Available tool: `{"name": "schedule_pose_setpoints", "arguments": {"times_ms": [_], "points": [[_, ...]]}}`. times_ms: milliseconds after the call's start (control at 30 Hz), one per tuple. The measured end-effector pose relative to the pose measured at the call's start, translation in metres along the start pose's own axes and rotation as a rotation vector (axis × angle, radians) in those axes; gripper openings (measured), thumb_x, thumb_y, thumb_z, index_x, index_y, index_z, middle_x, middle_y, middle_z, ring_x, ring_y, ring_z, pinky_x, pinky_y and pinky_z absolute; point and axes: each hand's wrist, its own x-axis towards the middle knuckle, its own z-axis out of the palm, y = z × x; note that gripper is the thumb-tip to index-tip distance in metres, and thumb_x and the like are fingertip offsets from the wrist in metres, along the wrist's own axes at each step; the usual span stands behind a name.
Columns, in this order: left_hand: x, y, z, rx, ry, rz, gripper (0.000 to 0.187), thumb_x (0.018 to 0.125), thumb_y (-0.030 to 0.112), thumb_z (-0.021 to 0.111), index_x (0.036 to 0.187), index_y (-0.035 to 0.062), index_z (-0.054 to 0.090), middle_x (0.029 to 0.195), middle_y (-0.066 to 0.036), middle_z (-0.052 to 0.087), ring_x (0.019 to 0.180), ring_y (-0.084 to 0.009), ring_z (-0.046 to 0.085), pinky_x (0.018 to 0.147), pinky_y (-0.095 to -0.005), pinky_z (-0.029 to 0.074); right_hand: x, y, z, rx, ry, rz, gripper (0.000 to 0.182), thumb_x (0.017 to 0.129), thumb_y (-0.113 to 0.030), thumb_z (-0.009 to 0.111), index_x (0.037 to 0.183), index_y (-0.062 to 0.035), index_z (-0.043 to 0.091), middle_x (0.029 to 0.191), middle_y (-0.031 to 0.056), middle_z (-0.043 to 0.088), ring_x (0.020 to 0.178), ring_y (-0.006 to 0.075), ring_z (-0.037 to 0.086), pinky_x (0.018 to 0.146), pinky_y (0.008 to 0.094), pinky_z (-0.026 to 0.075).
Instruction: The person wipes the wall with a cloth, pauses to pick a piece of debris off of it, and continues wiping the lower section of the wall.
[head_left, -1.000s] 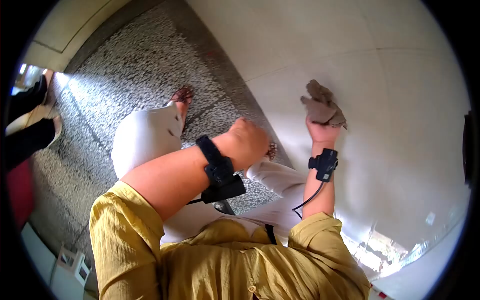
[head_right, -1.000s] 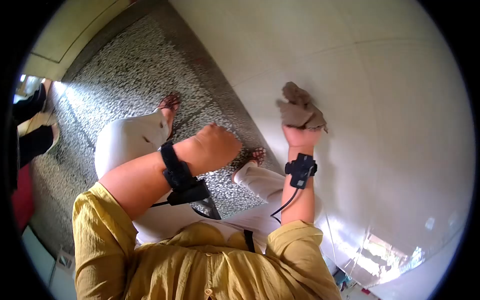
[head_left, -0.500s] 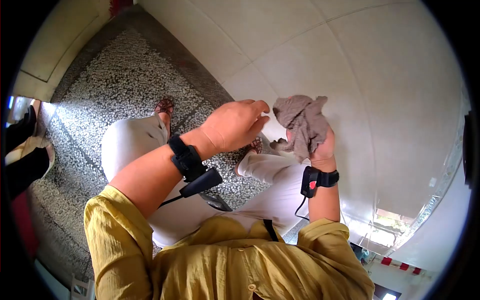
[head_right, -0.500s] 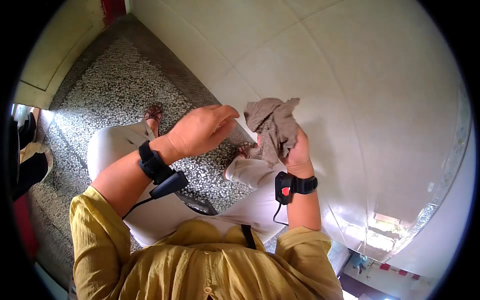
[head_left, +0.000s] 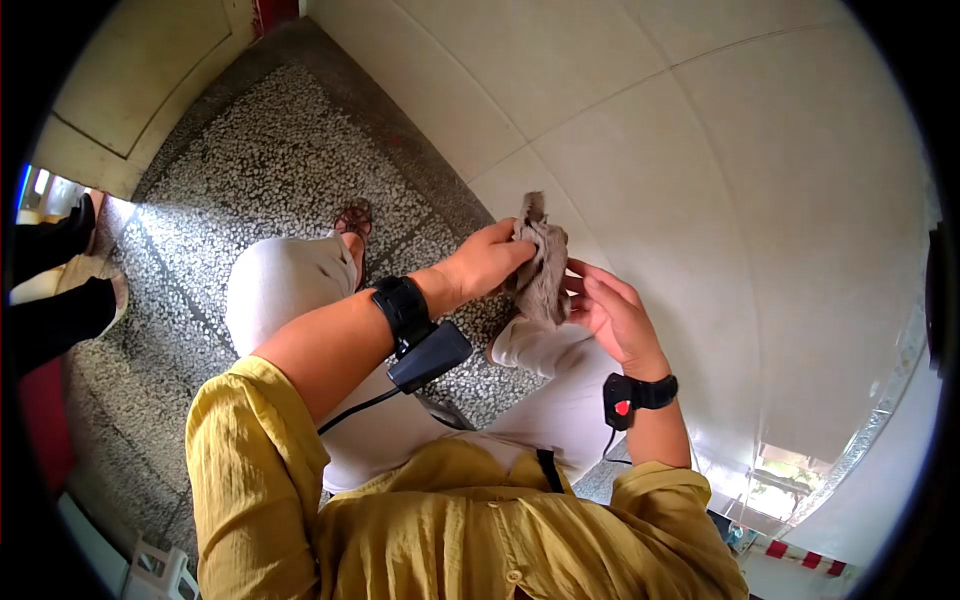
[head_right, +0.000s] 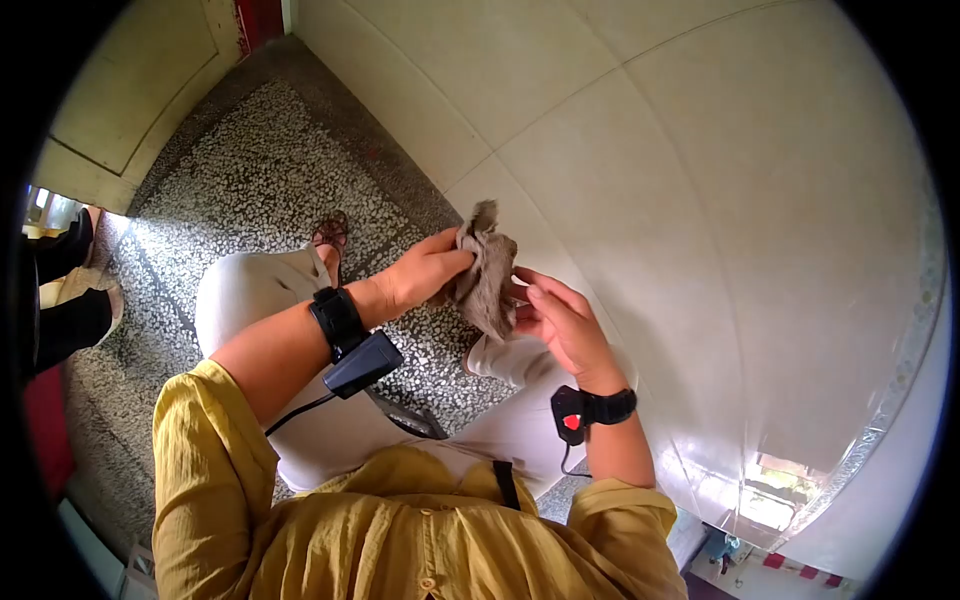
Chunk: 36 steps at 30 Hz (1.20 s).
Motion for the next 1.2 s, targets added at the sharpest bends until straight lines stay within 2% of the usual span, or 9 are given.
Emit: {"name": "schedule_pose_setpoints", "arguments": {"times_ms": [133,200,300,400,567,700,800,1000,1200], "points": [[-0.007,0.005,-0.004,-0.114,0.112,-0.119,0.033,0.094,0.020,0.047,0.120,0.0006,0.052,0.105,-0.006,0.059,0.095,-0.0150,0.056,0.080,-0.0268,0.045,-0.023,0.008,-0.071,-0.580,0.309,0.060,0.033,0.095,-0.022,0.056,0.115,0.0039,0.058,0.101,0.0124,0.066,0.083,0.0162,0.064,0.073,0.0303,0.052],[0.009,-0.032,-0.029,0.006,0.167,-0.118,0.033,0.094,0.021,0.048,0.119,0.0004,0.052,0.106,-0.006,0.059,0.096,-0.0150,0.055,0.082,-0.0288,0.045,-0.038,0.018,-0.096,-0.959,0.558,0.025,0.031,0.094,-0.021,0.056,0.111,0.0036,0.058,0.107,0.0134,0.065,0.093,0.0205,0.062,0.079,0.0335,0.050],[0.005,-0.024,-0.050,-0.014,0.200,-0.237,0.033,0.094,0.023,0.049,0.117,-0.0006,0.054,0.109,-0.011,0.059,0.093,-0.0183,0.057,0.083,-0.0335,0.046,-0.057,0.045,-0.133,-1.394,0.701,-0.434,0.030,0.094,-0.019,0.054,0.115,0.0019,0.057,0.115,0.0140,0.061,0.106,0.0269,0.057,0.089,0.0376,0.046],[0.026,-0.013,-0.058,-0.001,0.290,-0.304,0.028,0.096,0.022,0.047,0.112,0.0005,0.055,0.111,-0.014,0.059,0.095,-0.0295,0.059,0.082,-0.0428,0.047,-0.061,0.065,-0.147,-1.296,0.766,-0.494,0.030,0.094,-0.017,0.052,0.119,-0.0004,0.056,0.121,0.0146,0.058,0.114,0.0317,0.051,0.095,0.0408,0.042],[0.108,-0.062,-0.076,0.585,0.565,-0.072,0.027,0.097,0.016,0.044,0.120,0.0018,0.049,0.113,-0.023,0.053,0.098,-0.0397,0.053,0.081,-0.0463,0.047,-0.064,0.055,-0.146,-1.186,0.688,-0.432,0.030,0.094,-0.015,0.052,0.120,-0.0008,0.056,0.121,0.0145,0.059,0.111,0.0296,0.054,0.093,0.0380,0.043],[0.161,-0.082,-0.073,0.130,0.798,-0.127,0.046,0.093,0.015,0.045,0.137,0.0030,0.034,0.111,-0.018,0.053,0.093,-0.0346,0.053,0.084,-0.0430,0.044,-0.064,0.052,-0.154,-1.137,0.638,-0.348,0.029,0.094,-0.014,0.052,0.119,-0.0014,0.056,0.120,0.0142,0.060,0.110,0.0282,0.056,0.090,0.0364,0.044],[0.200,-0.089,-0.049,0.038,0.964,0.184,0.055,0.090,0.011,0.044,0.142,0.0001,0.027,0.118,-0.024,0.052,0.100,-0.0381,0.054,0.089,-0.0419,0.043,-0.063,0.051,-0.150,-1.040,0.667,-0.213,0.028,0.093,-0.012,0.052,0.118,0.0003,0.057,0.114,0.0125,0.061,0.097,0.0200,0.056,0.082,0.0305,0.046],[0.225,-0.052,-0.008,0.409,1.010,0.528,0.059,0.088,0.006,0.042,0.143,-0.0071,0.022,0.140,-0.028,0.037,0.124,-0.0429,0.042,0.102,-0.0408,0.037,-0.059,0.056,-0.167,-1.059,0.649,-0.130,0.025,0.091,-0.010,0.050,0.111,0.0022,0.059,0.107,0.0143,0.062,0.096,0.0215,0.058,0.083,0.0316,0.047],[0.223,-0.067,-0.026,0.443,0.879,0.550,0.069,0.083,0.003,0.046,0.145,-0.0047,0.018,0.141,-0.032,0.034,0.123,-0.0468,0.042,0.100,-0.0442,0.039,-0.050,0.050,-0.164,-1.070,0.621,-0.060,0.022,0.092,-0.009,0.049,0.106,0.0024,0.061,0.104,0.0145,0.064,0.095,0.0236,0.060,0.086,0.0327,0.047]]}}
